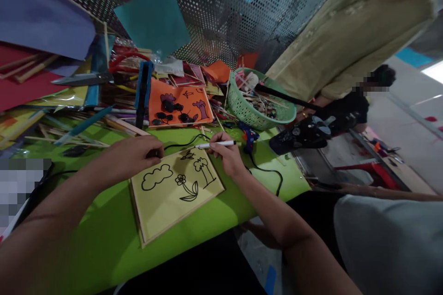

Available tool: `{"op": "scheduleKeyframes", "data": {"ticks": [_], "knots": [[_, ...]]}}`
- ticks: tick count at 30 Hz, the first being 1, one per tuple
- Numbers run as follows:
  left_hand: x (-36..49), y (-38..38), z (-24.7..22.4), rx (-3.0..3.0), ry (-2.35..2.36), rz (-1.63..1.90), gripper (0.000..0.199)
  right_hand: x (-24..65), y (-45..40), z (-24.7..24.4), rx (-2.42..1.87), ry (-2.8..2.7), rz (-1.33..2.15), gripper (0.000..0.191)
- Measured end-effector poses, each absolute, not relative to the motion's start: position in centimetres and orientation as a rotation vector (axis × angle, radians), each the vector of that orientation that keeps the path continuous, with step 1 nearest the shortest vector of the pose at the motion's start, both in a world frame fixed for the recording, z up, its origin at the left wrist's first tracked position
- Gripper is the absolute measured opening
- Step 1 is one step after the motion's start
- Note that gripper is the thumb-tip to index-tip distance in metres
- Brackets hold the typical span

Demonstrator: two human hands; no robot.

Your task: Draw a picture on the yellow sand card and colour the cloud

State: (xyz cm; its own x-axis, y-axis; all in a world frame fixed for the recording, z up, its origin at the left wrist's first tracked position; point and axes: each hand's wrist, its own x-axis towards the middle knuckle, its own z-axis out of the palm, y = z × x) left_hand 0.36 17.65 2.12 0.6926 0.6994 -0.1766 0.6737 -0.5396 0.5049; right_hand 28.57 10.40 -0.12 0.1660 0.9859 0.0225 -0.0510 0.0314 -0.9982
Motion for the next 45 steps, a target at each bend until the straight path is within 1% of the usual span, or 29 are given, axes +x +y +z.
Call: {"op": "scheduleKeyframes", "data": {"ticks": [14,21,28,38,45], "knots": [[0.5,17.6,2.48,2.381,1.036,0.03,0.018,28.91,10.24,-0.33,-1.384,-1.26,0.829,0.014],[0.53,17.48,2.6,2.384,1.037,0.032,0.018,28.76,10.2,-0.08,-1.392,-1.267,0.838,0.018],[0.54,17.5,2.57,2.391,1.045,0.046,0.018,28.65,10.18,-0.09,-1.387,-1.289,0.829,0.014],[0.65,17.53,2.61,2.39,1.052,0.025,0.019,28.62,10.31,-0.1,-1.408,-1.307,0.788,0.014],[0.53,17.58,2.62,2.385,1.041,0.03,0.02,28.67,10.25,-0.14,-1.415,-1.305,0.822,0.016]]}}
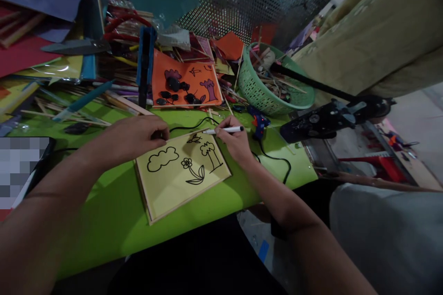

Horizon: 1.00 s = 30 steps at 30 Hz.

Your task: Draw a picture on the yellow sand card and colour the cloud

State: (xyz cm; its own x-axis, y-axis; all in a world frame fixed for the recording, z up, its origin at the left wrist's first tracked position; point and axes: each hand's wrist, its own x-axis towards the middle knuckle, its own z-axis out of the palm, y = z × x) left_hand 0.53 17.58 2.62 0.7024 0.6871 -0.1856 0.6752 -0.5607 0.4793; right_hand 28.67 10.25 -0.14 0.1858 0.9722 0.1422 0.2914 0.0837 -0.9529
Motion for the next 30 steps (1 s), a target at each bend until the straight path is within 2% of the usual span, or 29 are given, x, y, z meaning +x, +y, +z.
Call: {"op": "scheduleKeyframes", "data": {"ticks": [30], "knots": [[0.45,17.59,2.59,2.386,1.015,0.038,0.019,28.79,10.1,0.09,-1.383,-1.301,0.842,0.015]]}}
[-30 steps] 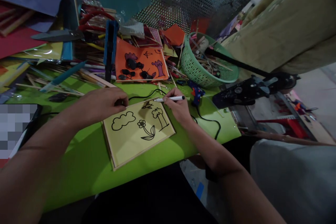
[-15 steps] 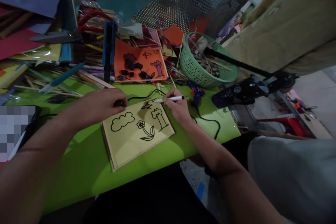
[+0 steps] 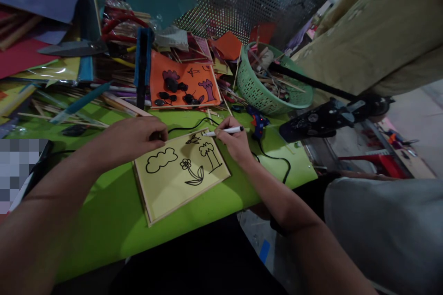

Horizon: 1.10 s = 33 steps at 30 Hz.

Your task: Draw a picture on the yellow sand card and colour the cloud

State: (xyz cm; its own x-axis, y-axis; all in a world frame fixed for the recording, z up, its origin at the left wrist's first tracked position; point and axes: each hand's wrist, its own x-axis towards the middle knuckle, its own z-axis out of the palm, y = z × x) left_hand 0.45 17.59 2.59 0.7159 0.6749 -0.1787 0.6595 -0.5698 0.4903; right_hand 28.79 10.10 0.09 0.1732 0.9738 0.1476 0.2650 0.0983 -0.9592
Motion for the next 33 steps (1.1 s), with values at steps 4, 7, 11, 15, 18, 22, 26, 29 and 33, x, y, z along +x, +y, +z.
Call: {"op": "scheduleKeyframes", "data": {"ticks": [4,7,11,15,18,22,26,29,33], "knots": [[0.48,17.59,2.61,2.38,1.021,0.04,0.017,28.76,10.08,0.08,-1.394,-1.297,0.829,0.014],[0.46,17.65,2.37,2.383,1.021,0.048,0.018,28.79,10.09,0.06,-1.403,-1.285,0.82,0.014],[0.33,17.78,1.99,2.395,1.011,0.06,0.019,28.89,10.12,0.06,-1.428,-1.275,0.81,0.015],[0.32,17.77,2.28,2.403,1.008,0.05,0.019,28.96,10.11,0.02,-1.438,-1.279,0.823,0.015],[0.45,17.63,2.71,2.399,1.017,0.044,0.02,28.98,10.11,-0.05,-1.439,-1.287,0.827,0.015],[0.6,17.53,2.89,2.392,1.019,0.026,0.021,28.98,10.1,0.0,-1.435,-1.291,0.817,0.015],[0.61,17.61,2.7,2.392,1.022,0.028,0.023,28.87,10.02,0.39,-1.43,-1.327,0.785,0.014],[0.59,17.6,2.7,2.394,1.021,0.027,0.024,28.76,9.93,0.66,-1.438,-1.376,0.751,0.014],[0.61,17.48,2.84,2.381,1.031,0.024,0.023,28.79,9.74,0.75,-1.473,-1.441,0.675,0.014]]}}
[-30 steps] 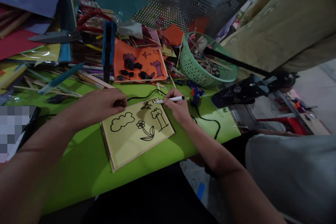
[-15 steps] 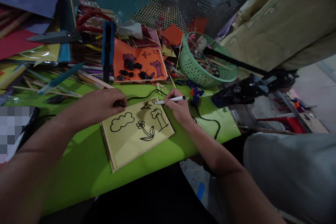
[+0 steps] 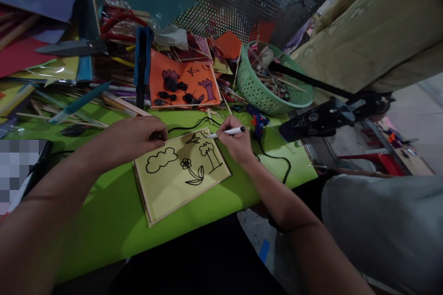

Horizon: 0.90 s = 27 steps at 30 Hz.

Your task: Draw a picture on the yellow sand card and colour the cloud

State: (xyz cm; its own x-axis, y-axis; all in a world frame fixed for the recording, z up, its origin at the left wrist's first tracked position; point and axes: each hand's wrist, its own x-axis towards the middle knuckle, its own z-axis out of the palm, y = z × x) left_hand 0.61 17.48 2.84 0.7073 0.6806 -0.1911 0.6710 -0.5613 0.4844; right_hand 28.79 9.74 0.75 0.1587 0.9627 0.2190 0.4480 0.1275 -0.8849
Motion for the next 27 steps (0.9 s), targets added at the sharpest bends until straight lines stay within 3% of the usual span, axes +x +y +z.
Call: {"op": "scheduleKeyframes", "data": {"ticks": [13,27], "knots": [[0.9,17.4,3.1,2.409,1.058,0.016,0.022,27.2,9.2,2.3,-1.572,-1.853,0.262,0.017],[0.8,17.3,2.9,2.395,1.033,0.087,0.016,27.8,9.5,2.2,-1.515,-1.724,0.393,0.017]]}}
